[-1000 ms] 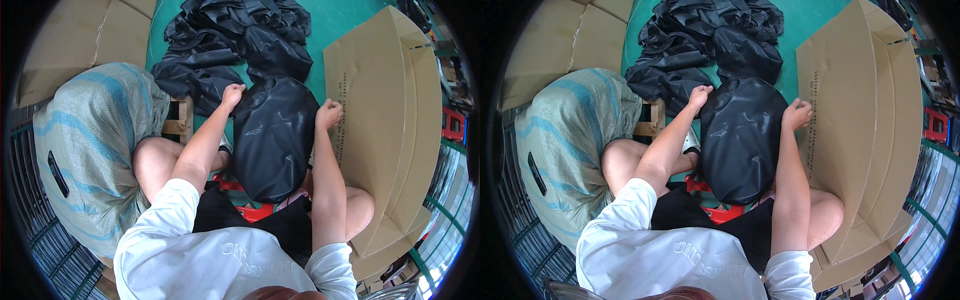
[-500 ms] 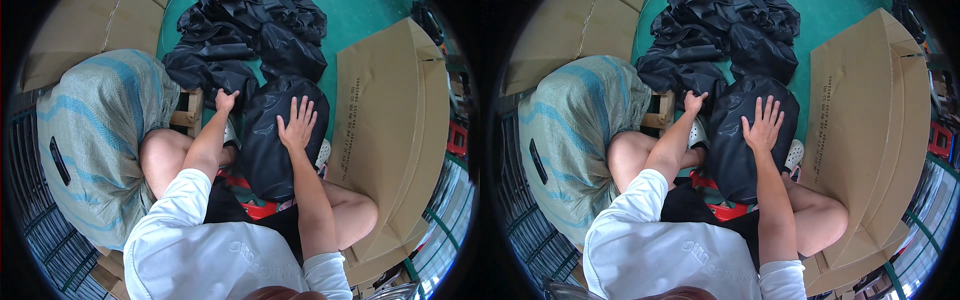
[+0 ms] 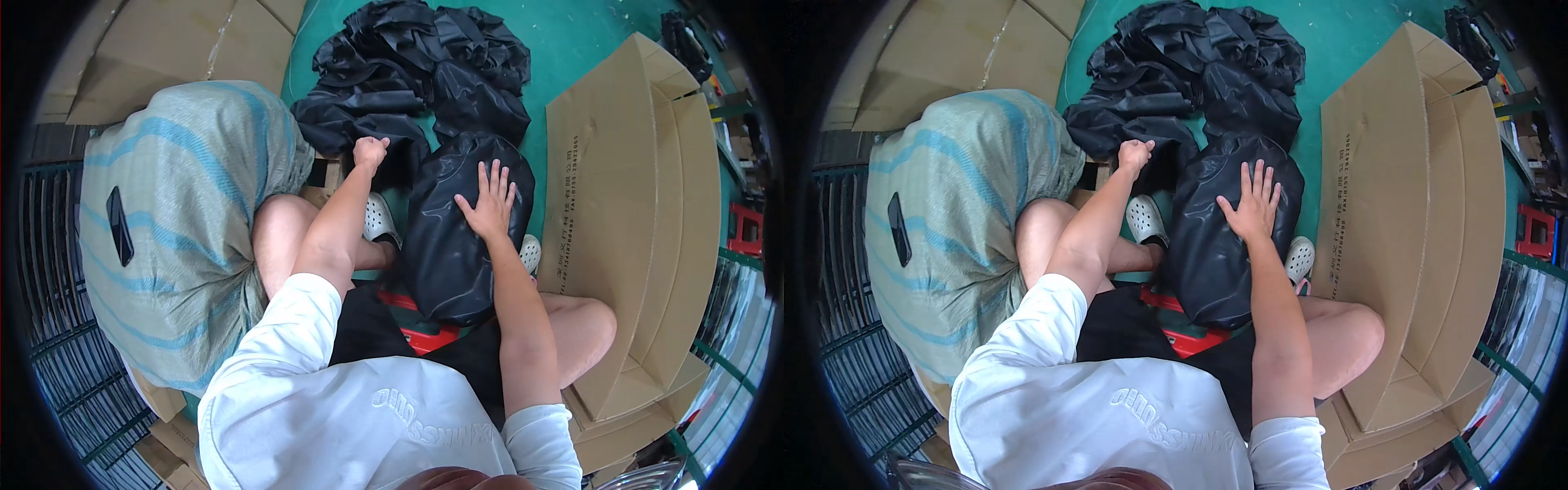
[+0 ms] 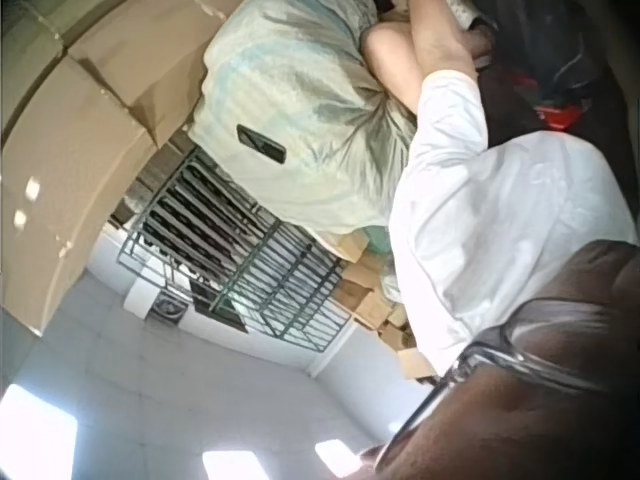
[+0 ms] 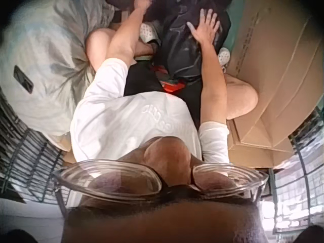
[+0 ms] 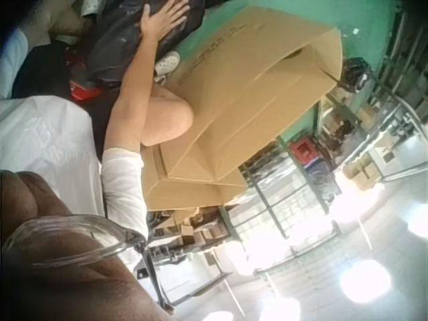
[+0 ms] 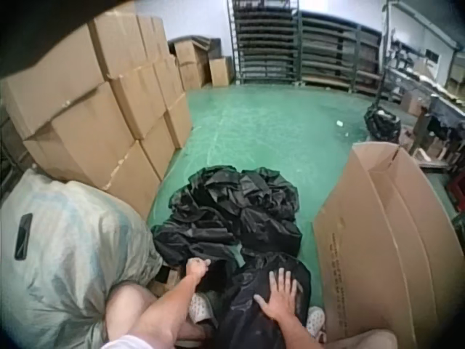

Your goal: Organizing and placing black protective covers into cardboard boxes in a warehouse.

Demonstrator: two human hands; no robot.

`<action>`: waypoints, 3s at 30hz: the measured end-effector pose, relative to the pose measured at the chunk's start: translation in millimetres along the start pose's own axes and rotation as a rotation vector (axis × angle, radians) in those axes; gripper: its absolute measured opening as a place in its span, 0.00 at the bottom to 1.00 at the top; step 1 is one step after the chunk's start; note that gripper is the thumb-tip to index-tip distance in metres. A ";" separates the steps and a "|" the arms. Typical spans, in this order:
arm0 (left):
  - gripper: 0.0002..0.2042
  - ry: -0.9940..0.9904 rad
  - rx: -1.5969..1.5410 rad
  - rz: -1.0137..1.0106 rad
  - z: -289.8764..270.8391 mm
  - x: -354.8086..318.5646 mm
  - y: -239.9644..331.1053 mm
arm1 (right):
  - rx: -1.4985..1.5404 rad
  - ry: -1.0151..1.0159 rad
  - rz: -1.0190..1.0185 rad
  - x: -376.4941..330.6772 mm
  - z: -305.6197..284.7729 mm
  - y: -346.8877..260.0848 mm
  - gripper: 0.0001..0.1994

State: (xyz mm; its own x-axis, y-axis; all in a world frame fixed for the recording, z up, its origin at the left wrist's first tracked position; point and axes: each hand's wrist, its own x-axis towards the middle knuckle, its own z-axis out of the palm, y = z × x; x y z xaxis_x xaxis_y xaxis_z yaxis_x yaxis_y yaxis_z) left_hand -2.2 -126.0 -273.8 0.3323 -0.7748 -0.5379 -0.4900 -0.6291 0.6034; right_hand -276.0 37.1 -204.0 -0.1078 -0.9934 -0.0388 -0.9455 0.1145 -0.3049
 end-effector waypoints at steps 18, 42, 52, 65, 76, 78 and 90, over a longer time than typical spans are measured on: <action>0.14 -0.205 -0.818 0.894 -188.1 -272.9 218.4 | 0.491 0.053 -0.410 -38.9 -204.0 -46.0 0.24; 0.10 -0.518 -0.539 0.938 -105.2 -369.9 113.4 | 1.987 0.077 0.307 -38.2 -213.0 -45.7 0.12; 0.24 -0.543 -0.578 0.579 -81.8 -360.7 97.7 | 1.444 -0.039 -0.060 -57.7 -225.8 -53.3 0.16; 0.15 -1.104 -0.862 0.112 -84.8 -297.6 49.5 | 0.599 -1.139 -0.838 -120.9 -197.8 -89.4 0.22; 0.19 -1.254 -0.774 0.291 -154.9 -359.1 115.0 | 1.518 -0.439 -0.509 -62.4 -258.9 -18.3 0.29; 0.20 -1.311 -0.701 0.275 -157.1 -362.4 120.9 | 1.562 -0.419 -0.530 -66.3 -258.7 -30.1 0.37; 0.16 -1.294 -0.132 0.430 -169.7 -382.8 185.9 | 1.653 -1.269 -0.475 -75.0 -245.6 -20.0 0.36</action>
State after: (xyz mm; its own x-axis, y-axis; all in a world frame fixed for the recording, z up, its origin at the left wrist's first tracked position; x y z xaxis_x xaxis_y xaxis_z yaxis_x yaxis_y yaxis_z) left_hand -83.7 42.9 144.2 -0.8442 -0.3428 -0.4121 -0.2581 -0.4139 0.8730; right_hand -324.5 108.5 38.8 0.8761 -0.4811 0.0324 0.3141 0.5185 -0.7953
